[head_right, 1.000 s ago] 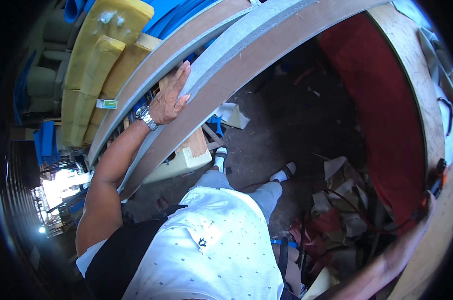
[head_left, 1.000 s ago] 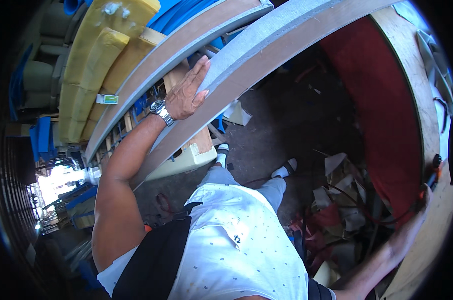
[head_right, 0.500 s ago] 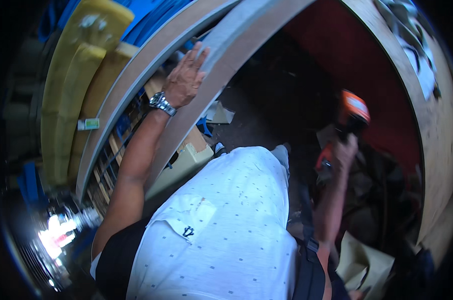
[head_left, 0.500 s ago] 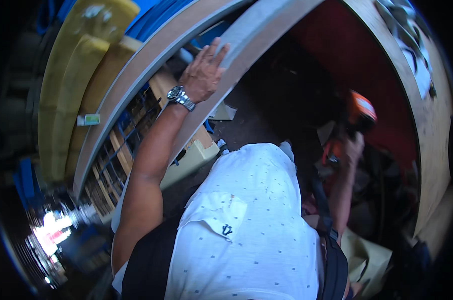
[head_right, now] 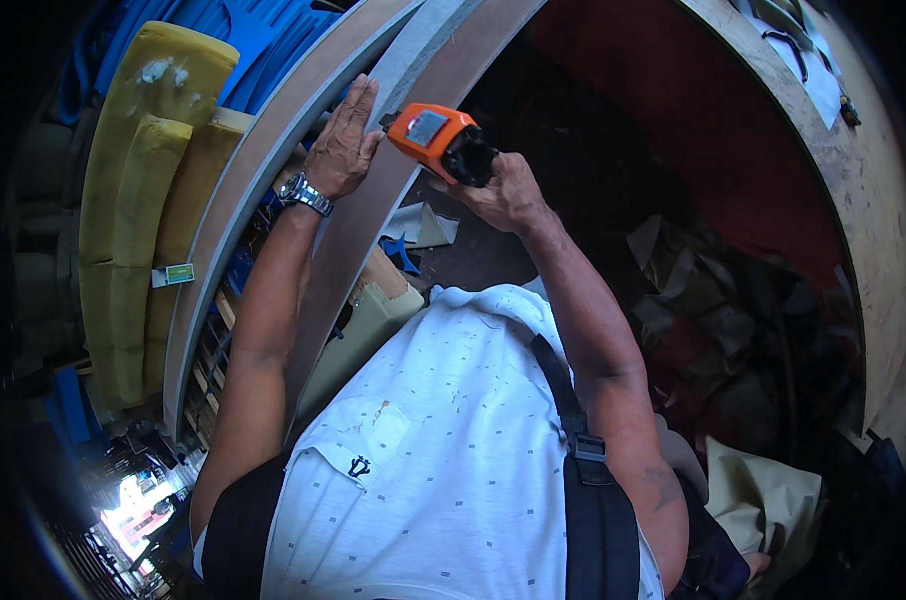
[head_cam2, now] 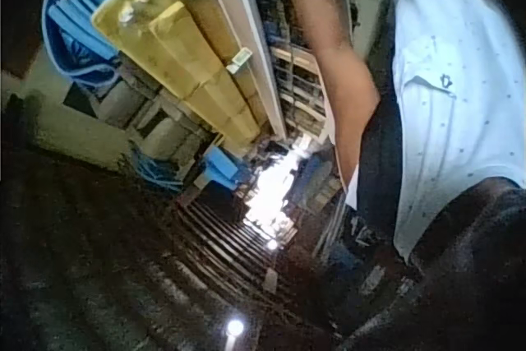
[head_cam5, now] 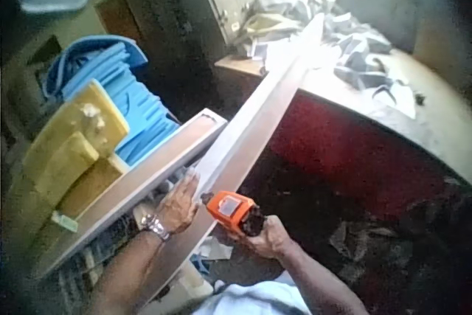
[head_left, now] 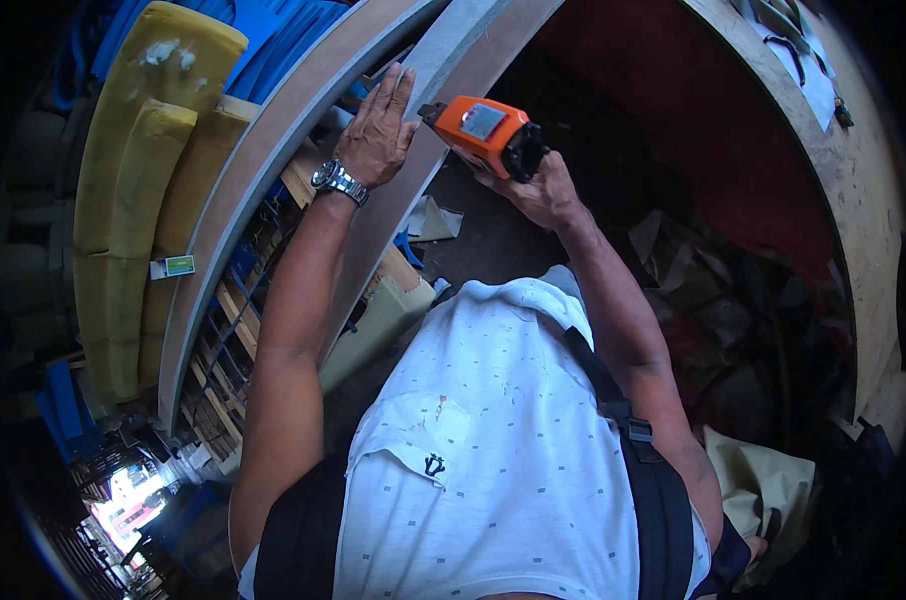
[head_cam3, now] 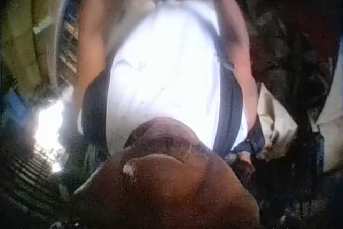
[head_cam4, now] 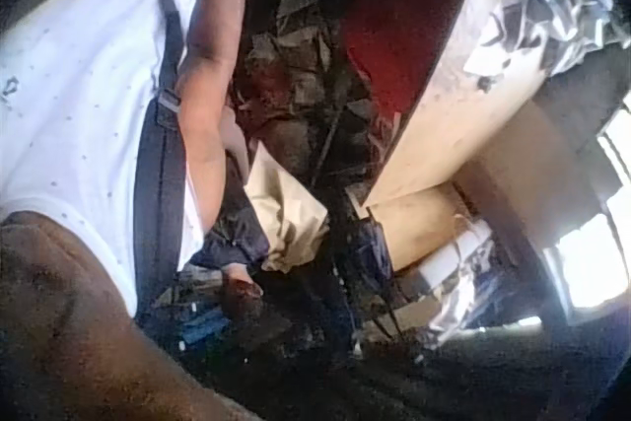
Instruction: Stapling white fabric onto a curved wooden furniture frame using a pneumatic stapler.
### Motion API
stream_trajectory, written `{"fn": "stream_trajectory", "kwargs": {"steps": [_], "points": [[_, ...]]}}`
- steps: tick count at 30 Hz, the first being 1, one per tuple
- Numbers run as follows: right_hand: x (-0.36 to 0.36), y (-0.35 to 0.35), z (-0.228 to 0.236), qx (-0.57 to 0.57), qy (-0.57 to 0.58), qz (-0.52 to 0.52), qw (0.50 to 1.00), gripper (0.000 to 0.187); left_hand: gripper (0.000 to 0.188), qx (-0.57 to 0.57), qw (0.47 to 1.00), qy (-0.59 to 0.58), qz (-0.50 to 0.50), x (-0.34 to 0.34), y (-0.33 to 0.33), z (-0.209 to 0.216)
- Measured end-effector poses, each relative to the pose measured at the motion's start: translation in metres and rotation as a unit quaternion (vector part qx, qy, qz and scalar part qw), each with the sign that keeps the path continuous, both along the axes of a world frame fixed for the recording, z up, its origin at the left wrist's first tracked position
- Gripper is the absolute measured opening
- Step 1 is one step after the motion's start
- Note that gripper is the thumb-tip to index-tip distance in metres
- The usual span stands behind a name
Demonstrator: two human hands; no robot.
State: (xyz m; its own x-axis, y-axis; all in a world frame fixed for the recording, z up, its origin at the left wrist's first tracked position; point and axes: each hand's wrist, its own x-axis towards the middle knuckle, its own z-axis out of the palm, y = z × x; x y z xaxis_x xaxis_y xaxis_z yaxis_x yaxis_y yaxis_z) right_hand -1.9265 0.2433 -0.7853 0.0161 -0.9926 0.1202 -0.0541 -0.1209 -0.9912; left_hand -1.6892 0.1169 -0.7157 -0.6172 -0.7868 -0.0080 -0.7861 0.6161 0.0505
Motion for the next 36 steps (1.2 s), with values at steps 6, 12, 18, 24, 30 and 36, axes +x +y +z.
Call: {"fn": "stream_trajectory", "kwargs": {"steps": [6, 12, 18, 24, 30, 36], "points": [[-0.054, -0.128, -0.088, 0.031, 0.111, 0.045, 0.992, 0.042, 0.078, -0.016, 1.0, -0.006, 0.013, -0.053, -0.106, -0.077], [-0.079, -0.153, -0.107, 0.009, 0.119, 0.062, 0.991, 0.04, 0.086, -0.021, 0.999, 0.021, 0.019, -0.072, -0.134, -0.104], [-0.084, -0.169, -0.114, 0.017, 0.116, 0.063, 0.991, 0.038, 0.096, -0.044, 0.999, 0.004, 0.022, -0.09, -0.152, -0.107], [-0.099, -0.168, -0.116, 0.005, 0.103, 0.066, 0.993, 0.036, 0.1, -0.036, 0.999, 0.013, 0.029, -0.106, -0.158, -0.107], [-0.111, -0.175, -0.102, 0.008, 0.131, 0.091, 0.987, 0.037, 0.101, -0.047, 0.998, -0.008, 0.035, -0.123, -0.165, -0.098], [-0.123, -0.163, -0.089, 0.021, 0.112, 0.095, 0.989, 0.041, 0.087, 0.123, 0.979, 0.148, 0.068, -0.11, -0.114, -0.029]]}}
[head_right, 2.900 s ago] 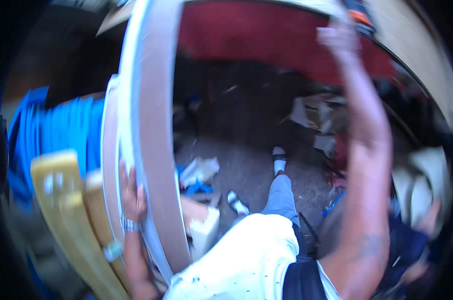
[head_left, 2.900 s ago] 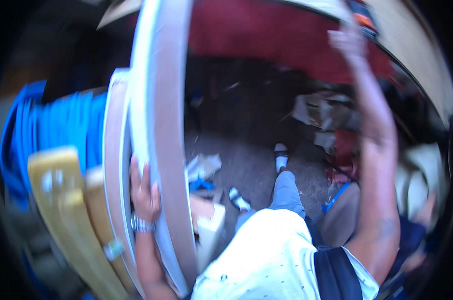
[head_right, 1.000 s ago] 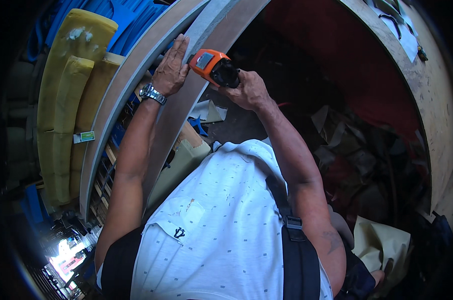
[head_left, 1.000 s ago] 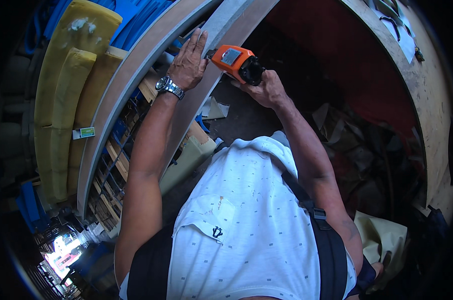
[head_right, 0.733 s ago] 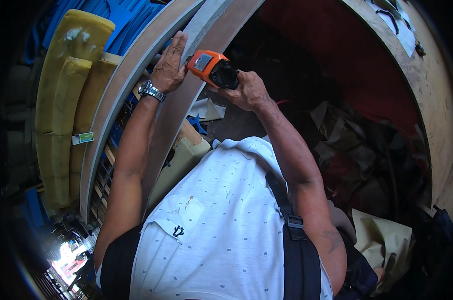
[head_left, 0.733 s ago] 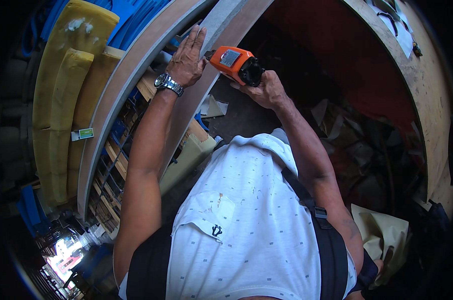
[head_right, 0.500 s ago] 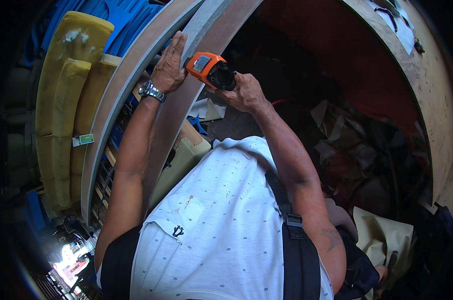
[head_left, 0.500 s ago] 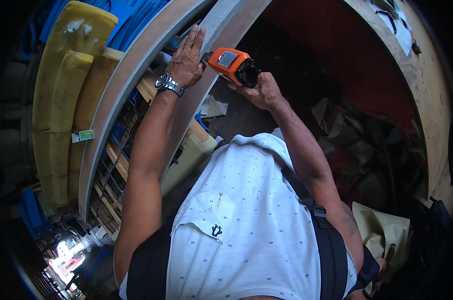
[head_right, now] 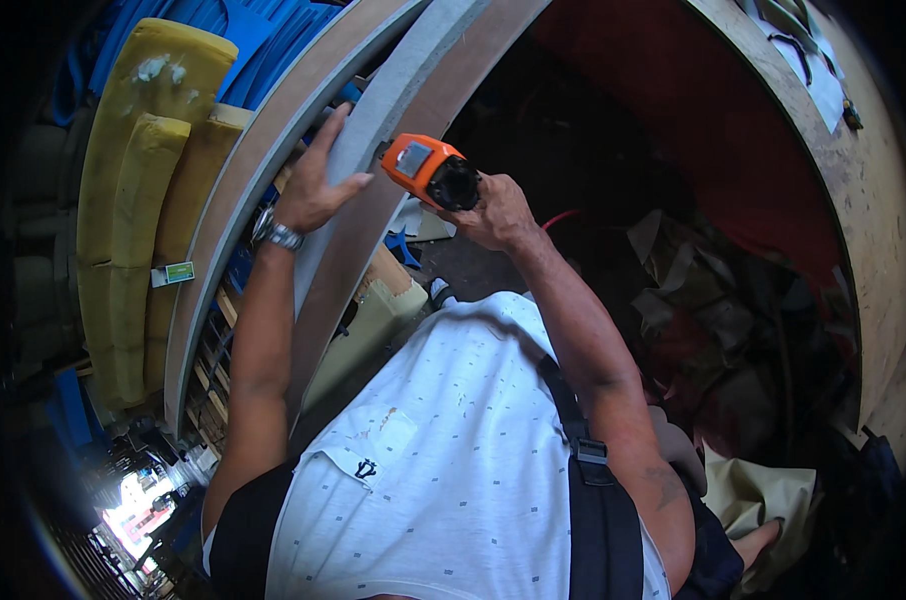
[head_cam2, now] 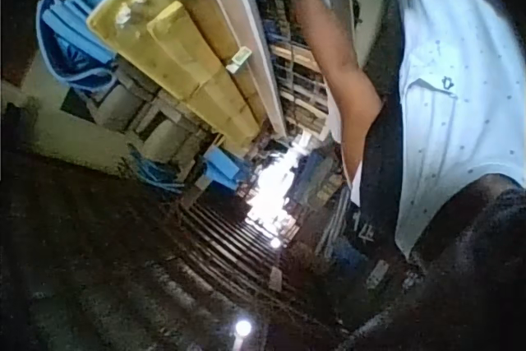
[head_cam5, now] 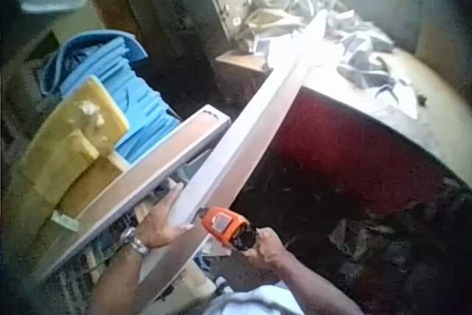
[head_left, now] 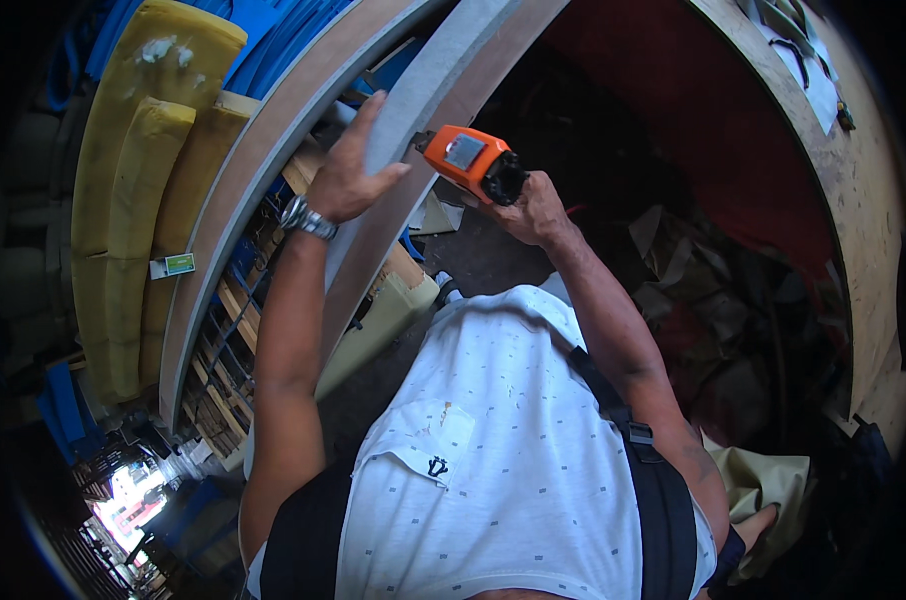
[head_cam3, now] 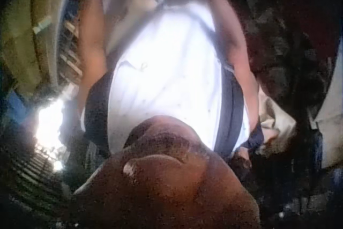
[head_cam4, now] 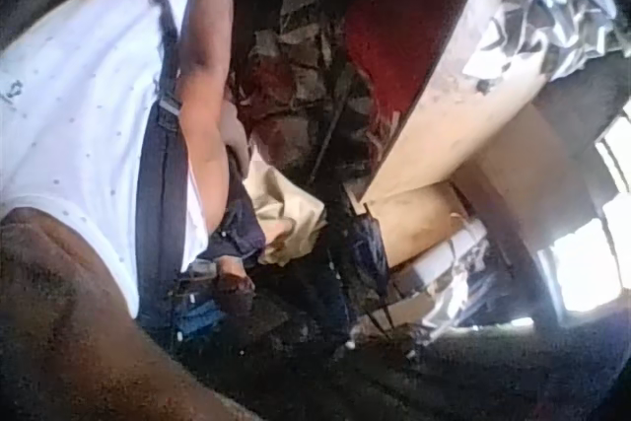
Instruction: Stapling white fabric onto a curved wooden furniture frame using a pneumatic stapler.
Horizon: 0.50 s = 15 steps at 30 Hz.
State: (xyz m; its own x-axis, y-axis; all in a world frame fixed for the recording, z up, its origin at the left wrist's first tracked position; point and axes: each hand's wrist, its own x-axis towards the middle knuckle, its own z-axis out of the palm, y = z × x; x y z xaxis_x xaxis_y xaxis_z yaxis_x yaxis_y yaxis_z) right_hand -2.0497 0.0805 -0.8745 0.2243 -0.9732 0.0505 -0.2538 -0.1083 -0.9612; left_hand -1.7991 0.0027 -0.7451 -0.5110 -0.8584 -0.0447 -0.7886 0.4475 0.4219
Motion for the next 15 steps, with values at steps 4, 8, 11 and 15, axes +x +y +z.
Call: {"fn": "stream_trajectory", "kwargs": {"steps": [4, 8, 11, 15], "points": [[0.005, 0.037, -0.007, 0.014, -0.052, -0.017, 0.998, 0.033, 0.055, 0.113, 0.944, 0.276, 0.143, 0.075, 0.043, -0.001], [0.03, 0.111, 0.01, 0.057, -0.104, -0.066, 0.991, 0.028, 0.046, 0.193, 0.931, 0.26, 0.171, 0.17, 0.098, -0.003], [0.064, 0.182, 0.044, 0.097, -0.089, -0.097, 0.987, 0.029, 0.047, 0.248, 0.92, 0.256, 0.163, 0.217, 0.132, -0.009], [0.119, 0.309, 0.26, 0.127, -0.109, -0.159, 0.973, 0.033, 0.049, 0.374, 0.89, 0.224, 0.131, 0.235, 0.198, 0.117]]}}
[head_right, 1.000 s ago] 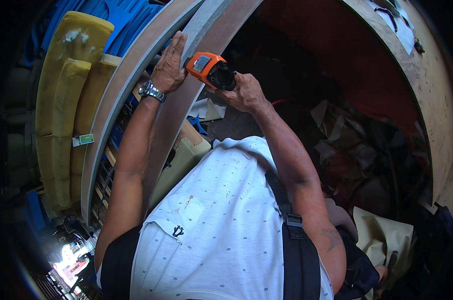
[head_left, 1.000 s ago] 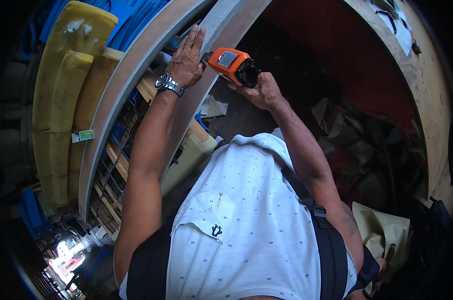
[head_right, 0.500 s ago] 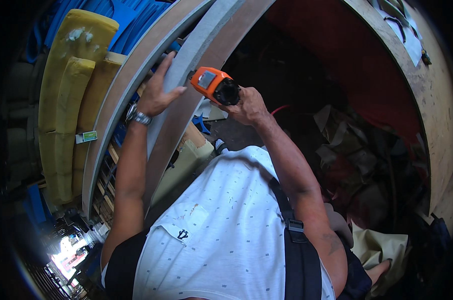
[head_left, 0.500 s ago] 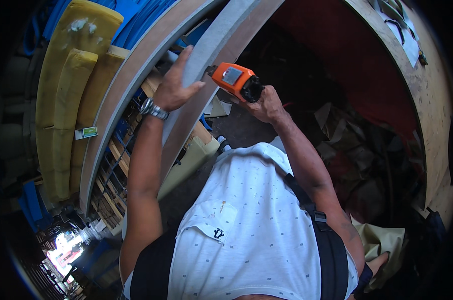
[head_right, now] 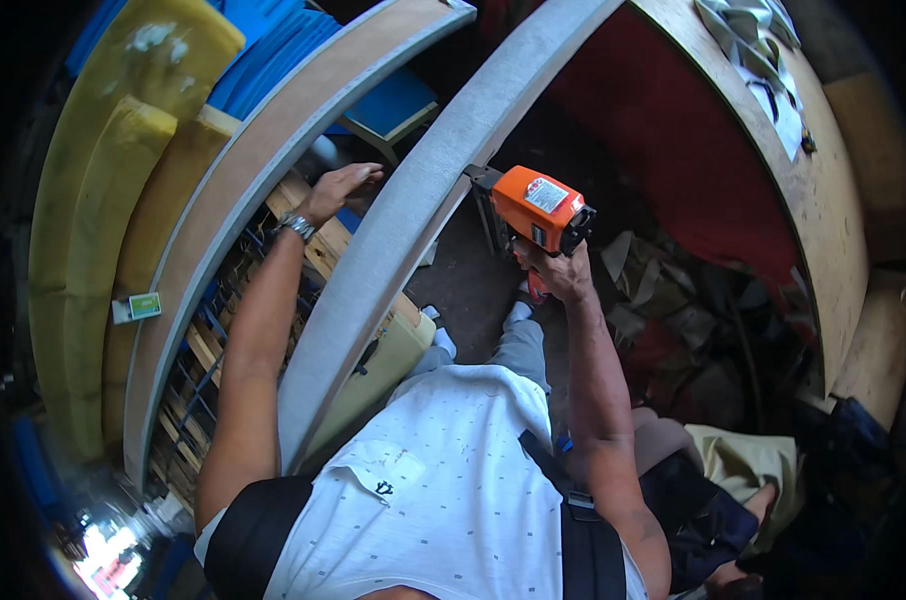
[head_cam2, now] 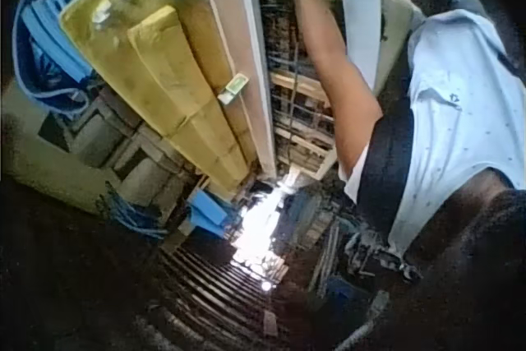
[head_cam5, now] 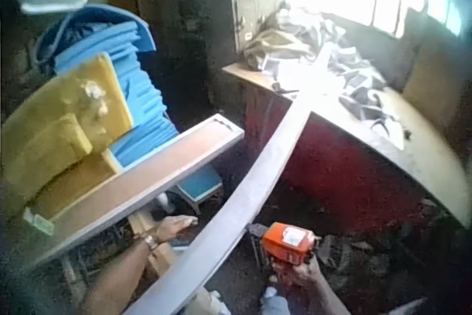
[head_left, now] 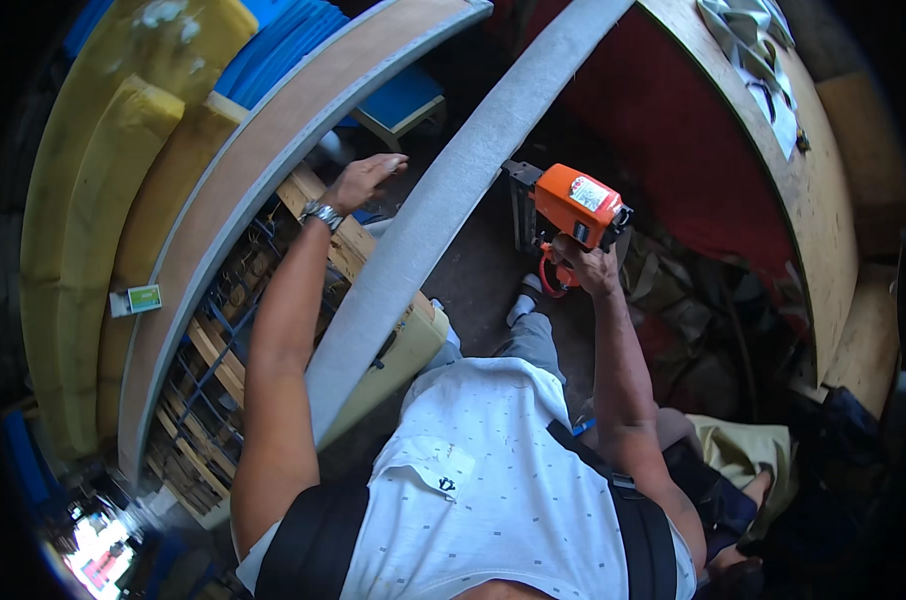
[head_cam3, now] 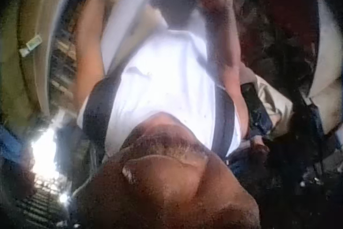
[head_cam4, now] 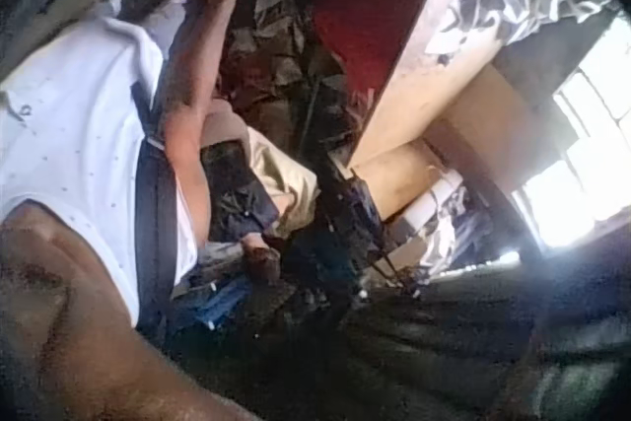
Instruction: Stapling white fabric onto a curved wooden furniture frame using a pneumatic stapler.
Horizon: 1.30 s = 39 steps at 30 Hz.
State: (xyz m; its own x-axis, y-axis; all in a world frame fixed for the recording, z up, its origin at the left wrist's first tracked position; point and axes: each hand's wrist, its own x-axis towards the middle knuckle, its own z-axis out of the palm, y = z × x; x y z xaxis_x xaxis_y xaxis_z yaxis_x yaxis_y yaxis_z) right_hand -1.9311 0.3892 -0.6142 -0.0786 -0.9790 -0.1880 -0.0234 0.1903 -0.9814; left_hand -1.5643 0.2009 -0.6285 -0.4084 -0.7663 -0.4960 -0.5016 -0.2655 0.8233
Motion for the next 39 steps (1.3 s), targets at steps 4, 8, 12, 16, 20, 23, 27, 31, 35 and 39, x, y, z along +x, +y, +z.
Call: {"fn": "stream_trajectory", "kwargs": {"steps": [4, 8, 12, 16, 20, 23, 27, 31, 35, 39], "points": [[0.021, 0.046, 0.017, 0.081, -0.019, -0.041, 0.996, 0.036, 0.062, 0.046, 0.996, -0.023, -0.066, -0.043, 0.006, 0.012], [0.05, 0.057, 0.043, 0.065, -0.138, -0.039, 0.987, 0.036, 0.062, 0.068, 0.99, -0.017, -0.119, -0.046, -0.013, 0.006], [0.169, 0.142, 0.152, 0.02, -0.001, -0.035, 0.999, 0.043, 0.063, 0.15, 0.967, 0.0, -0.207, 0.081, 0.037, 0.097], [0.183, 0.151, 0.191, 0.002, -0.01, -0.002, 1.0, 0.044, 0.063, 0.197, 0.947, 0.137, -0.213, 0.126, 0.047, 0.12], [0.221, 0.165, 0.216, -0.064, -0.006, -0.02, 0.998, 0.041, 0.063, 0.269, 0.898, 0.278, -0.211, 0.175, 0.067, 0.13], [0.232, 0.167, 0.212, -0.071, -0.008, 0.014, 0.997, 0.039, 0.063, 0.296, 0.865, 0.353, -0.199, 0.185, 0.078, 0.147], [0.248, 0.177, 0.198, -0.07, 0.008, 0.065, 0.995, 0.05, 0.059, -0.013, 0.976, 0.101, -0.194, 0.168, 0.114, 0.217], [0.26, 0.174, 0.206, -0.072, -0.061, 0.005, 0.996, 0.033, 0.06, -0.107, 0.969, 0.021, -0.222, 0.163, 0.127, 0.252], [0.268, 0.174, 0.229, -0.046, 0.038, 0.025, 0.998, 0.035, 0.063, 0.1, 0.992, 0.049, -0.065, 0.178, 0.14, 0.27], [0.294, 0.187, 0.235, -0.043, 0.037, 0.013, 0.998, 0.041, 0.066, -0.067, 0.994, 0.005, -0.088, 0.171, 0.188, 0.331]]}}
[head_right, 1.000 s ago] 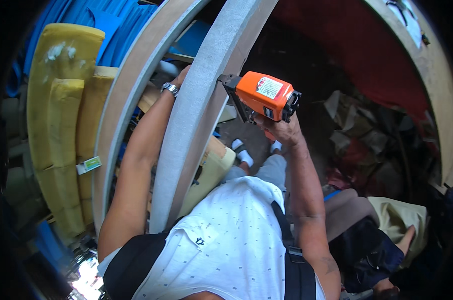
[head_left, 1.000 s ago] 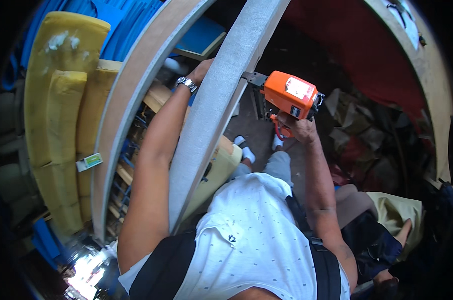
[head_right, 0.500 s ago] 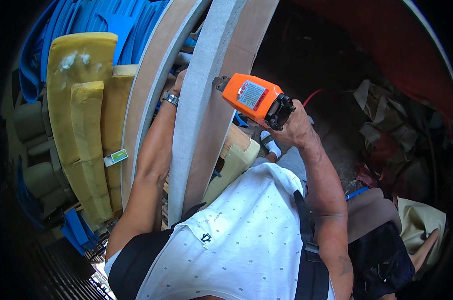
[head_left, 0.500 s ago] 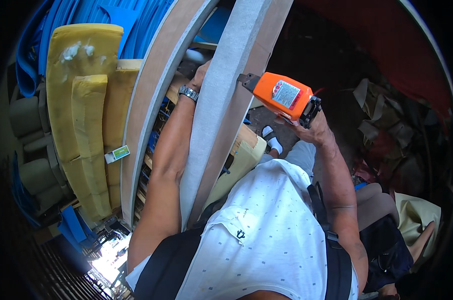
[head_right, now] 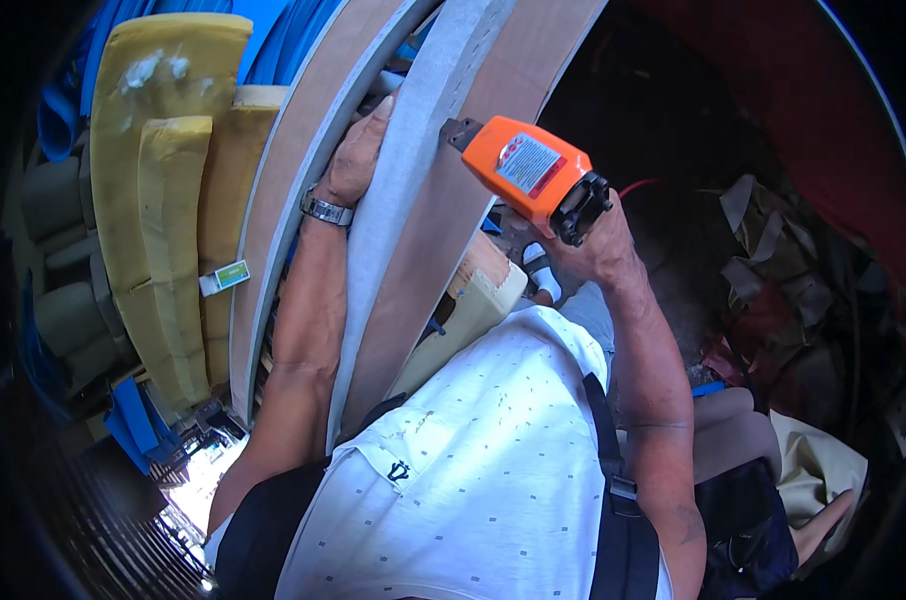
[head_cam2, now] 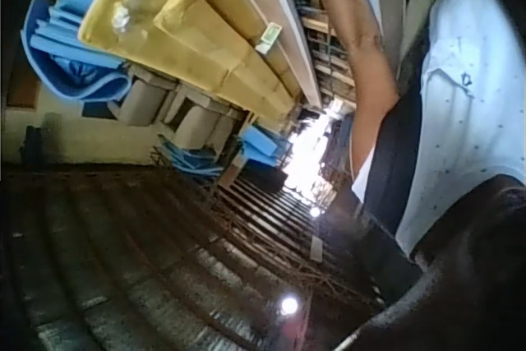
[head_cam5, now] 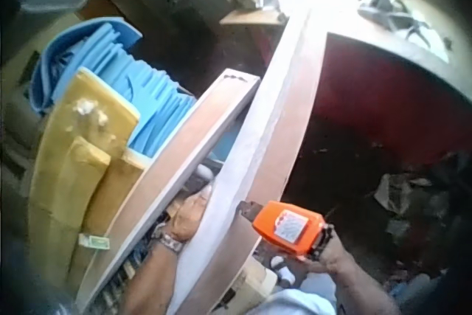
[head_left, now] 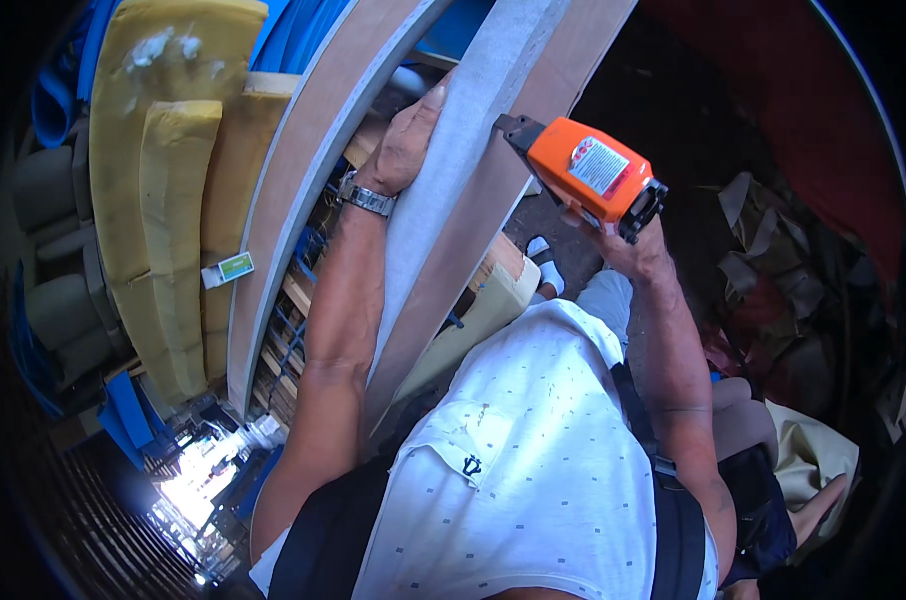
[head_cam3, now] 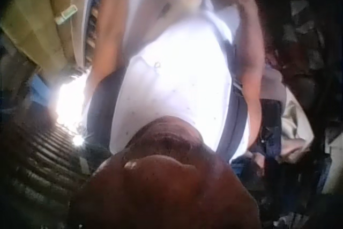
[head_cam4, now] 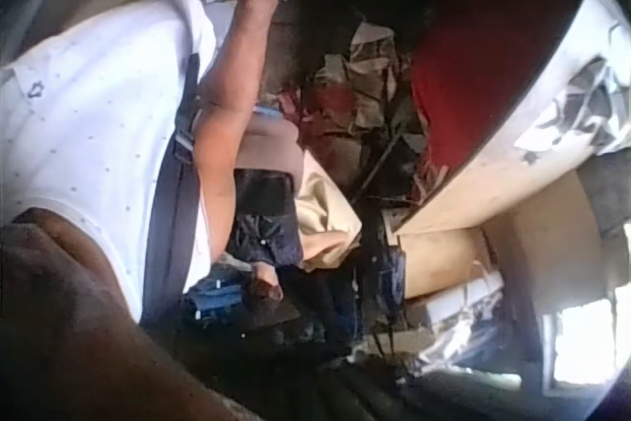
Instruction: Stapling white fabric onto a curved wooden furniture frame using a pneumatic stapler.
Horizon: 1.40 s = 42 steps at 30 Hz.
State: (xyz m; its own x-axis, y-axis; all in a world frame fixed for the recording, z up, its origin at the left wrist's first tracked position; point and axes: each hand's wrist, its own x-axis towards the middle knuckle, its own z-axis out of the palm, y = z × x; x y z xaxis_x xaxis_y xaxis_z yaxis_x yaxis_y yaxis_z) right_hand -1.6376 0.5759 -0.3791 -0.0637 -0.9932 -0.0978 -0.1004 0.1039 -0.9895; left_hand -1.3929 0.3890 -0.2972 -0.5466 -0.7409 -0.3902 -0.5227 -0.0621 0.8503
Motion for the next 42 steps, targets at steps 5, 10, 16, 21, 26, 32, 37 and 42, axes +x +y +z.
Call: {"fn": "stream_trajectory", "kwargs": {"steps": [5, 10, 16, 21, 26, 32, 37, 42], "points": [[0.014, 0.004, 0.018, 0.056, 0.043, 0.001, 0.997, 0.045, 0.064, -0.205, 0.975, -0.06, -0.053, 0.017, 0.036, 0.024], [0.016, 0.007, 0.012, 0.037, 0.036, -0.01, 0.999, 0.046, 0.06, -0.359, 0.919, -0.137, -0.092, 0.024, 0.076, 0.03], [0.012, 0.011, 0.016, 0.006, 0.053, -0.007, 0.999, 0.043, 0.061, -0.433, 0.877, -0.184, -0.097, 0.017, 0.098, 0.036], [0.021, 0.017, 0.006, -0.021, -0.111, -0.013, 0.994, 0.041, 0.06, -0.268, 0.958, -0.1, -0.01, 0.028, 0.091, 0.053], [0.021, 0.019, 0.037, 0.017, -0.06, -0.028, 0.998, 0.038, 0.047, 0.035, 0.993, 0.054, 0.1, 0.004, -0.02, 0.042], [0.021, 0.014, 0.041, -0.007, -0.009, -0.008, 1.0, 0.035, 0.052, -0.202, 0.973, -0.084, -0.079, -0.044, -0.068, -0.021], [0.023, 0.019, 0.04, -0.031, -0.009, -0.017, 0.999, 0.035, 0.059, -0.249, 0.967, -0.025, -0.055, -0.03, -0.01, 0.01], [0.022, 0.016, 0.036, -0.043, 0.007, -0.012, 0.999, 0.037, 0.051, -0.376, 0.921, -0.076, -0.066, -0.01, 0.054, 0.027]]}}
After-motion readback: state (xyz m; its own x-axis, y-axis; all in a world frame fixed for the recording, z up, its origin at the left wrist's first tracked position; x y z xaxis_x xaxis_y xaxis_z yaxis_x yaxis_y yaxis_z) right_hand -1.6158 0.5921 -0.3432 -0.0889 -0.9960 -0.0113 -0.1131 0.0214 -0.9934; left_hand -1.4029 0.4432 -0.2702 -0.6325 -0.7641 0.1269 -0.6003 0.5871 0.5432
